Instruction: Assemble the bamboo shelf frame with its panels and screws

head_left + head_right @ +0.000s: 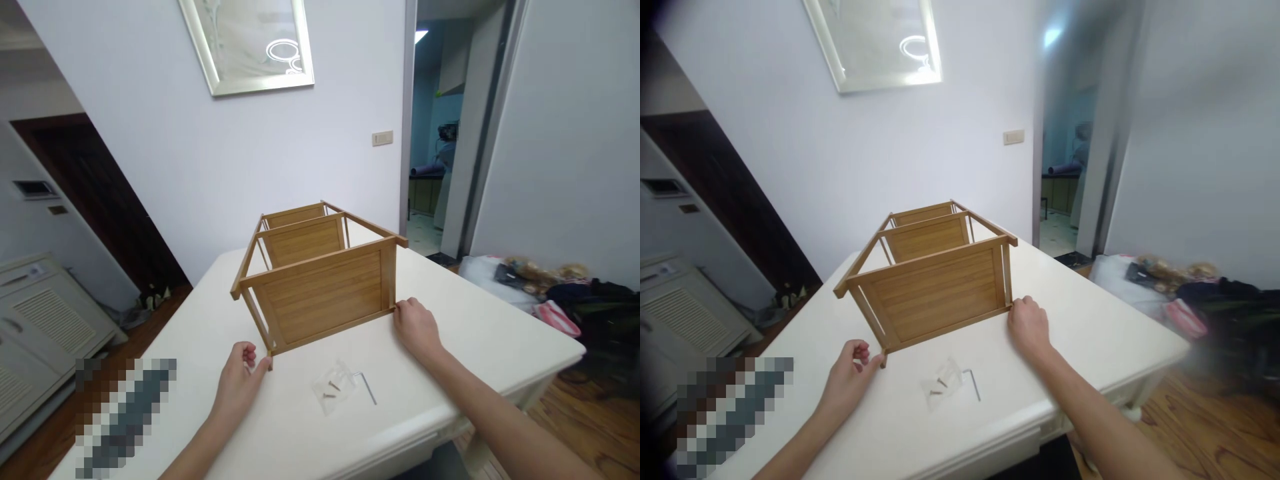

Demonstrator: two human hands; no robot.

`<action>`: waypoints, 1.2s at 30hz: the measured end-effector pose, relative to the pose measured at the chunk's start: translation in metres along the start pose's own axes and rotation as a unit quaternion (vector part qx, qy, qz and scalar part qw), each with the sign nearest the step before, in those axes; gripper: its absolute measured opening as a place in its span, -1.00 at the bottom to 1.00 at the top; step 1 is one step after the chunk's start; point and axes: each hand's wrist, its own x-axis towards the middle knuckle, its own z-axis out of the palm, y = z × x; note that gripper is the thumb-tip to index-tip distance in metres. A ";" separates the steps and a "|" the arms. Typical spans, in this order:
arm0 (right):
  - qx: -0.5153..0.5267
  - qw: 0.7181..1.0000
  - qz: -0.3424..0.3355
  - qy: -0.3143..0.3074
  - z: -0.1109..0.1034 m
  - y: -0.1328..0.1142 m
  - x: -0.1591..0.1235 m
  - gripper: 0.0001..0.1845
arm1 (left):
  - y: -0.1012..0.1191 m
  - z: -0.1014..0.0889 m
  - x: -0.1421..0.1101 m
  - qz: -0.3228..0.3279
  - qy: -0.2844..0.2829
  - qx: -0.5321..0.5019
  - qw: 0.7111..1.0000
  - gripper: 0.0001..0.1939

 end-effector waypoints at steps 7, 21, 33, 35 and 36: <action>-0.019 0.999 0.030 0.005 -0.002 0.005 0.004 -0.65 | 0.011 0.012 0.011 0.010 -0.108 -0.105 0.989 -0.45; 0.007 0.993 0.018 0.113 -0.005 0.008 -0.009 -0.59 | 0.026 0.040 0.021 -0.012 -0.143 -0.136 0.980 -0.84; 0.211 0.952 -0.189 0.118 0.003 -0.074 -0.098 -0.80 | 0.025 0.037 0.023 -0.003 -0.178 -0.163 0.970 -0.70; 0.216 0.952 -0.198 0.086 0.003 -0.082 -0.099 -0.79 | 0.027 0.033 0.024 0.000 -0.205 -0.204 0.957 -0.65; 0.216 0.952 -0.203 0.072 0.003 -0.083 -0.098 -0.78 | 0.027 0.031 0.025 -0.001 -0.216 -0.219 0.952 -0.62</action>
